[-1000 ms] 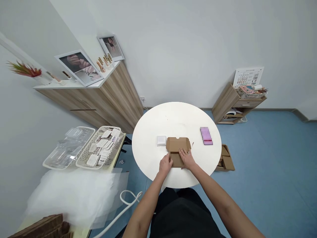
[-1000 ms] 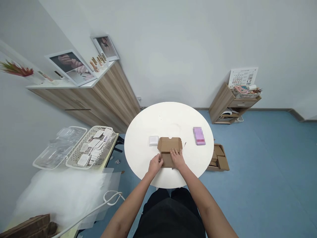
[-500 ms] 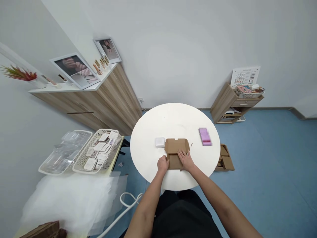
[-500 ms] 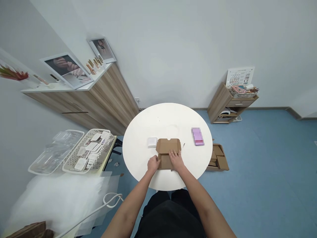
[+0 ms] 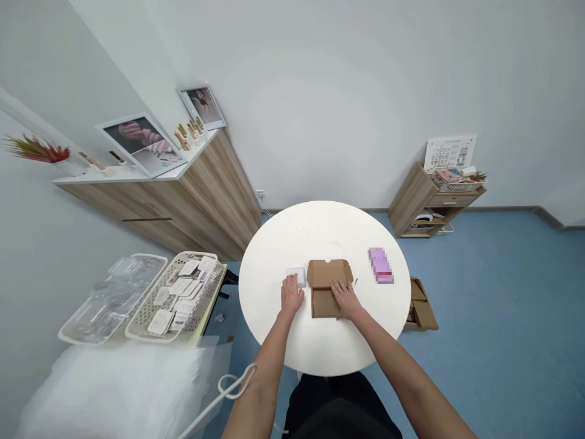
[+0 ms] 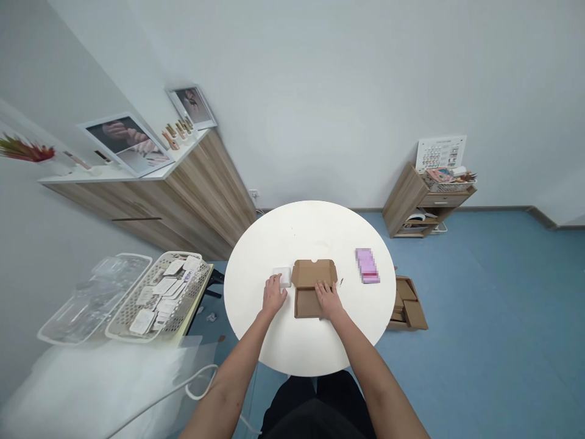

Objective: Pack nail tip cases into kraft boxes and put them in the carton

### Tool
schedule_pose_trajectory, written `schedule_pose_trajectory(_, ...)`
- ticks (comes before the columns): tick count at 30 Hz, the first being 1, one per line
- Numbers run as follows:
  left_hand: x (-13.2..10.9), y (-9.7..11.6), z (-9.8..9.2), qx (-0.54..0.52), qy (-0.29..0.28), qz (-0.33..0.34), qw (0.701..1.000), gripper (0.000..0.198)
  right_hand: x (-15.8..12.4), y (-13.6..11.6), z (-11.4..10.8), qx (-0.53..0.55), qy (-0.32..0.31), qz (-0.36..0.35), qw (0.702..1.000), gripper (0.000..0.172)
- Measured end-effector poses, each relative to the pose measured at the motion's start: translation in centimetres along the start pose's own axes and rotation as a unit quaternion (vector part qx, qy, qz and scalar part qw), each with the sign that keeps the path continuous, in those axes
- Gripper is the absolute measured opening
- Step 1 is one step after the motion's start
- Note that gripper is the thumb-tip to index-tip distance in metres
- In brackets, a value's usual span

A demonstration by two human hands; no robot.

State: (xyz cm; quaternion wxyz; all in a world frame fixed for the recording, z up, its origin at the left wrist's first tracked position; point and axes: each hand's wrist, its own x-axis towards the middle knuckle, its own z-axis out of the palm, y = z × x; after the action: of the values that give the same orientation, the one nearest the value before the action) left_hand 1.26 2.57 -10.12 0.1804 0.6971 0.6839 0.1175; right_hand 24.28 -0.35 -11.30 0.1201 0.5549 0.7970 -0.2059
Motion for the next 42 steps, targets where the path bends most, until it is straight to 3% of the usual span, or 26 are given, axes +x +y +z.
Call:
schedule_pose_trajectory(4,3.7,-2.3,-0.6,0.050,-0.087,0.003,0.995,0.078,1.4,0.2,0.0,0.003,0.005,-0.001,1.000,0.132)
schedule_pose_trajectory(8,6.7,-3.2,-1.0,0.050,-0.181,-0.028,0.982,0.062,1.9,0.1,0.0,0.002,0.012,-0.003,1.000,0.130)
schedule_pose_trajectory(13,8.1,-3.6,-1.7,0.057,-0.204,-0.038,0.977,0.056,1.7,0.1,-0.5,0.004,0.009,0.000,1.000,0.129)
schedule_pose_trajectory(18,6.0,-3.8,-1.4,0.048,-0.207,-0.052,0.976,0.052,1.9,0.2,-0.2,0.001,0.005,0.007,1.000,0.128)
schedule_pose_trajectory(24,2.3,-3.1,-0.6,-0.024,-0.163,-0.055,0.985,0.040,1.8,0.2,-0.3,-0.018,-0.004,0.012,1.000,0.128)
schedule_pose_trajectory(30,0.6,-4.0,-0.6,-0.105,-0.142,-0.136,0.975,0.022,1.5,0.5,-0.1,-0.027,0.000,0.003,1.000,0.123)
schedule_pose_trajectory(35,-0.8,-3.9,-2.1,-0.161,-0.098,-0.192,0.963,0.025,1.6,0.7,0.1,-0.019,0.003,-0.005,1.000,0.124)
schedule_pose_trajectory(39,-1.2,-0.1,-2.4,-0.260,-0.066,-0.105,0.958,0.044,1.6,0.7,-0.4,-0.002,0.006,-0.022,1.000,0.129)
schedule_pose_trajectory(42,-1.5,3.5,-1.2,-0.246,-0.129,0.006,0.961,0.052,1.4,0.9,-0.9,0.009,0.015,-0.044,0.999,0.129)
